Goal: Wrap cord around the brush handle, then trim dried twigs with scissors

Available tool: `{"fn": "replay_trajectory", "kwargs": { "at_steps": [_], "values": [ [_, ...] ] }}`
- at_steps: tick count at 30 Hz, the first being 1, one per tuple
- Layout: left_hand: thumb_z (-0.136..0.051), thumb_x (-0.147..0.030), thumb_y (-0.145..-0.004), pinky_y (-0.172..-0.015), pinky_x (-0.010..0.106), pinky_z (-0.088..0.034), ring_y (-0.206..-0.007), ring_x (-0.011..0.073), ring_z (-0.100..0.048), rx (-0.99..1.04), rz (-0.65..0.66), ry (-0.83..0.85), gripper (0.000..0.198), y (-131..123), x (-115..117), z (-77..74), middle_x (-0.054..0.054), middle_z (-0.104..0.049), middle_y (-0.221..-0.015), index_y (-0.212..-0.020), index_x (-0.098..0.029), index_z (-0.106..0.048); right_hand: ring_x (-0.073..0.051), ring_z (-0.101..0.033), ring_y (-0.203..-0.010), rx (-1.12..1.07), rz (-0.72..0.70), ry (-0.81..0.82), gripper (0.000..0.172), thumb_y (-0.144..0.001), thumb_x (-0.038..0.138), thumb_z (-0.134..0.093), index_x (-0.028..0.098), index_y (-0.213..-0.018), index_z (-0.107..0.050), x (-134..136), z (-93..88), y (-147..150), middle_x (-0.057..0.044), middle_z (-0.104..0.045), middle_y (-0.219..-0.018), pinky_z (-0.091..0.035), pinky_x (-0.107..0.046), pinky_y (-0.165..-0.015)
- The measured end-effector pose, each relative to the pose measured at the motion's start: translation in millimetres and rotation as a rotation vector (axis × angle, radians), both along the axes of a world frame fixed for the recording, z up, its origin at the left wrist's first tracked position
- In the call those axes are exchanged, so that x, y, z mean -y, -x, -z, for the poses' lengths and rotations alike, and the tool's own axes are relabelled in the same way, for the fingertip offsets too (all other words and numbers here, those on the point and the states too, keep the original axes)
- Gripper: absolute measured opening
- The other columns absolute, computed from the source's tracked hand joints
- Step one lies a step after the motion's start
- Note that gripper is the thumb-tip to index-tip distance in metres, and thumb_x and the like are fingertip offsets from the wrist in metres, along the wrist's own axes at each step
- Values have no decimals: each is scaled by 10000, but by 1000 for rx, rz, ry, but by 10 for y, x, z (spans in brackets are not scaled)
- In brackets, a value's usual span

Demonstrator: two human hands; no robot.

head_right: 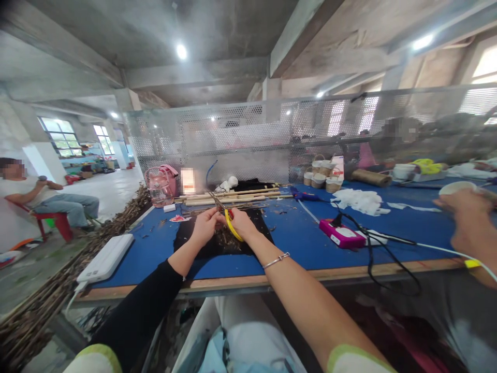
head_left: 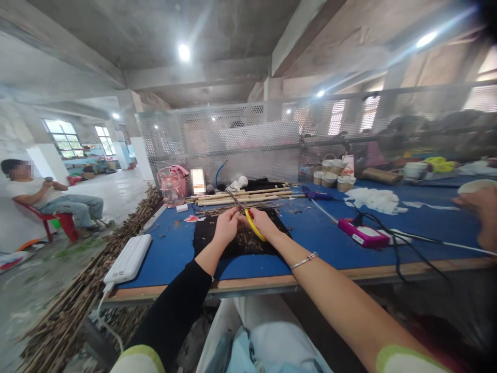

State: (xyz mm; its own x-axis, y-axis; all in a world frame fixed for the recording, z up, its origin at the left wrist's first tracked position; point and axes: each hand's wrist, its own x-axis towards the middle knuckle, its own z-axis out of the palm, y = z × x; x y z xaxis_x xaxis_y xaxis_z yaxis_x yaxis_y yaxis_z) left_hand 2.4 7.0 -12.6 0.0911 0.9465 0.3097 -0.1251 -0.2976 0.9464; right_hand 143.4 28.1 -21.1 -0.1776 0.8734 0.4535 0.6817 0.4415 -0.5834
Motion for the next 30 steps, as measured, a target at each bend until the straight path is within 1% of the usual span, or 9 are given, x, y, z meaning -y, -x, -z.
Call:
{"fn": "replay_trajectory", "kwargs": {
  "at_steps": [6, 10, 13, 18, 21, 23, 25, 28, 30],
  "values": [
    [-542, -240, -756, -549, 237, -476, -545, 105, -536, 67, 61, 78, 227, -8, 18, -21, 7, -604, -650, -938, -163, -653, -162, -535, -635, -22, -44, 32, 437, -715, 589, -527, 155, -758, -554, -7, 2, 10, -54, -610, -714, -389, -248, -572],
    [-551, -262, -757, -553, 243, -479, -546, 108, -536, 66, 77, 75, 210, -11, 54, -55, 11, -596, -632, -900, -146, -652, -166, -543, -648, -4, -42, 46, 430, -721, 584, -527, 155, -744, -548, -2, -3, 8, -52, -608, -714, -388, -247, -572],
    [-594, -276, -730, -548, 233, -469, -540, 104, -532, 49, 73, 62, 203, -7, 51, -57, 11, -608, -638, -865, -143, -663, -170, -554, -661, 23, -33, 63, 426, -722, 583, -536, 160, -773, -550, 22, -25, 9, -59, -619, -733, -393, -249, -585],
    [-605, -260, -719, -500, 202, -438, -494, 83, -497, 13, 13, 50, 196, 11, 33, -48, -5, -610, -606, -851, -133, -674, -203, -588, -735, 131, 47, 88, 492, -694, 584, -586, 165, -947, -538, 86, -61, 26, -96, -639, -851, -395, -265, -622],
    [-585, -215, -730, -477, 194, -423, -475, 79, -483, -44, -32, 40, 193, 12, 52, -62, -8, -614, -593, -867, -122, -684, -198, -590, -832, 109, -14, 74, 539, -710, 566, -587, 172, -1063, -489, 111, -69, 40, -98, -623, -976, -402, -259, -680],
    [-573, -190, -736, -478, 192, -420, -479, 81, -486, -74, -50, 23, 202, 9, 73, -76, -9, -621, -593, -885, -121, -690, -195, -581, -875, 104, -30, 53, 546, -709, 559, -594, 168, -1073, -483, 115, -72, 45, -104, -608, -1017, -400, -258, -712],
    [-577, -182, -733, -475, 189, -417, -479, 83, -486, -110, -73, 4, 198, 9, 91, -85, -8, -622, -583, -875, -115, -698, -206, -575, -891, 136, 4, 35, 544, -691, 567, -608, 161, -1036, -498, 113, -72, 47, -112, -603, -1014, -394, -269, -725],
    [-586, -196, -729, -467, 188, -412, -477, 84, -485, -166, -113, -13, 209, 17, 98, -82, -4, -631, -594, -883, -115, -702, -223, -568, -894, 177, 57, -5, 544, -665, 582, -622, 161, -988, -505, 108, -72, 41, -116, -601, -997, -386, -280, -722],
    [-584, -213, -731, -465, 187, -411, -479, 84, -484, -202, -128, -43, 224, 27, 88, -71, -2, -632, -606, -897, -119, -701, -215, -573, -868, 169, 51, -9, 545, -668, 581, -620, 167, -1000, -497, 112, -77, 34, -107, -605, -977, -382, -271, -705]
  ]
}}
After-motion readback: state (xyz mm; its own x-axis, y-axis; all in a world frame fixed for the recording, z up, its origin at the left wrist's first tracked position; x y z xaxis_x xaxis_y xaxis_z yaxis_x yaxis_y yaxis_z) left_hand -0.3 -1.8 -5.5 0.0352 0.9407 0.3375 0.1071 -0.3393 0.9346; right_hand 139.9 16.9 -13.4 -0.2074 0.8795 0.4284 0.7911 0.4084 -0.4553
